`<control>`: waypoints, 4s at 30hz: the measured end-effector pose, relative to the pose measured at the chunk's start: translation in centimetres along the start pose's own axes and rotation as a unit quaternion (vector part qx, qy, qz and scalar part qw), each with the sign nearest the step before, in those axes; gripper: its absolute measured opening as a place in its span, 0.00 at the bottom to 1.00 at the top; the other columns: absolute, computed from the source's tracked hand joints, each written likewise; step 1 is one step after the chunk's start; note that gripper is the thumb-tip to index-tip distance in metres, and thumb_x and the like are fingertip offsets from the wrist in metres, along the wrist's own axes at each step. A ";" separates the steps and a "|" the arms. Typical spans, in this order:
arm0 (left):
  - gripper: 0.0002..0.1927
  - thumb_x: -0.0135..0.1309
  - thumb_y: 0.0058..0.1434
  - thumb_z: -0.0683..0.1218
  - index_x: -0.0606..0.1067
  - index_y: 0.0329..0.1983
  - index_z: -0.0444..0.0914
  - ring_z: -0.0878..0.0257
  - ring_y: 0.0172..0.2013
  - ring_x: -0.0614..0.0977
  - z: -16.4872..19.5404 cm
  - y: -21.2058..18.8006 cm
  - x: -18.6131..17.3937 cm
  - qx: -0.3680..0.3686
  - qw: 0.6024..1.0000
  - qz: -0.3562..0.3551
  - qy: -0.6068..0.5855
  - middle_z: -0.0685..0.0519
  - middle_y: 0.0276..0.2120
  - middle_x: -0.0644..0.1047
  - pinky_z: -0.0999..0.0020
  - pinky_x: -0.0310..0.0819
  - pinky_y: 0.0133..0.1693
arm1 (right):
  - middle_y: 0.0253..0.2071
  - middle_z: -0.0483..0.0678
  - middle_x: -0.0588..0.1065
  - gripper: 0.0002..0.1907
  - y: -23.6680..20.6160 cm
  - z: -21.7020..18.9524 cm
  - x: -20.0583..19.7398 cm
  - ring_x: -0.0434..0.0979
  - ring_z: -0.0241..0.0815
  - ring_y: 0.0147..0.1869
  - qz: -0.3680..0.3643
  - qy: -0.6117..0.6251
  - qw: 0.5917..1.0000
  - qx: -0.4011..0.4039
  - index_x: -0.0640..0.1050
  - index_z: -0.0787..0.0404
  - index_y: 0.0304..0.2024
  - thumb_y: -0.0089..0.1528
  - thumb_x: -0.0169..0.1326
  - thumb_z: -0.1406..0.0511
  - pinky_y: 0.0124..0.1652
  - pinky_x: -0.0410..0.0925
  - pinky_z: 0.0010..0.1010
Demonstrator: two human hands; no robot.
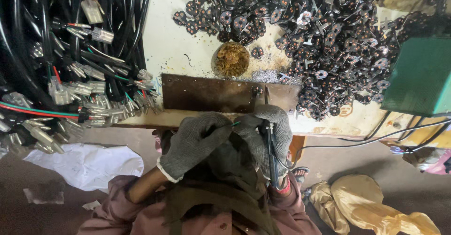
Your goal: The person solders wires onto small black electrical components at a workbench, holding a component in one hand and a soldering iron in the other, then sets the finished assembly aside and picks up the next part, repeating the process.
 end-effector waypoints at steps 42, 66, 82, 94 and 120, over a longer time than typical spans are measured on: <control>0.09 0.64 0.61 0.44 0.75 0.38 0.38 0.52 0.29 0.83 7.0 6.0 -6.4 0.142 0.952 0.153 0.224 0.48 0.31 0.79 0.62 0.76 0.33 | 0.55 0.58 0.79 0.21 2.4 -4.1 0.1 0.83 0.49 0.56 0.091 -0.218 0.948 -0.213 0.68 0.60 0.51 0.63 0.66 0.74 0.54 0.75 0.33; 0.07 0.58 0.63 0.48 0.77 0.37 0.41 0.47 0.26 0.82 3.0 4.5 -1.5 0.151 0.944 0.032 0.293 0.47 0.30 0.80 0.53 0.75 0.27 | 0.36 0.51 0.78 0.18 0.7 -0.8 -0.5 0.81 0.47 0.38 0.005 -0.216 0.969 -0.123 0.82 0.59 0.47 0.57 0.53 0.60 0.36 0.71 0.36; 0.06 0.58 0.63 0.49 0.75 0.37 0.42 0.47 0.29 0.82 2.7 4.9 -0.7 0.129 0.942 0.033 0.309 0.47 0.31 0.79 0.51 0.74 0.28 | 0.36 0.51 0.80 0.12 0.4 -2.4 1.3 0.83 0.52 0.38 -0.042 -0.210 0.950 -0.225 0.79 0.59 0.41 0.55 0.64 0.70 0.39 0.75 0.37; 0.07 0.57 0.65 0.49 0.74 0.38 0.42 0.52 0.28 0.80 3.2 4.2 1.0 0.213 0.895 0.015 0.391 0.50 0.27 0.74 0.55 0.72 0.26 | 0.35 0.52 0.79 0.15 0.2 -2.7 1.4 0.82 0.53 0.35 -0.052 -0.185 0.948 -0.254 0.77 0.60 0.39 0.51 0.64 0.73 0.36 0.74 0.37; 0.08 0.59 0.61 0.48 0.74 0.39 0.42 0.49 0.29 0.81 2.6 4.4 0.3 0.206 0.923 0.037 0.323 0.49 0.30 0.77 0.53 0.74 0.29 | 0.36 0.52 0.79 0.14 0.6 -2.9 1.3 0.82 0.52 0.37 -0.075 -0.188 0.952 -0.231 0.78 0.61 0.41 0.53 0.64 0.72 0.37 0.74 0.36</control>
Point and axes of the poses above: each hand's wrist, its own y-axis towards the middle knuckle, its own x-axis out of the palm, z = x × y, the point moved 10 cm from there along y, towards the middle knuckle
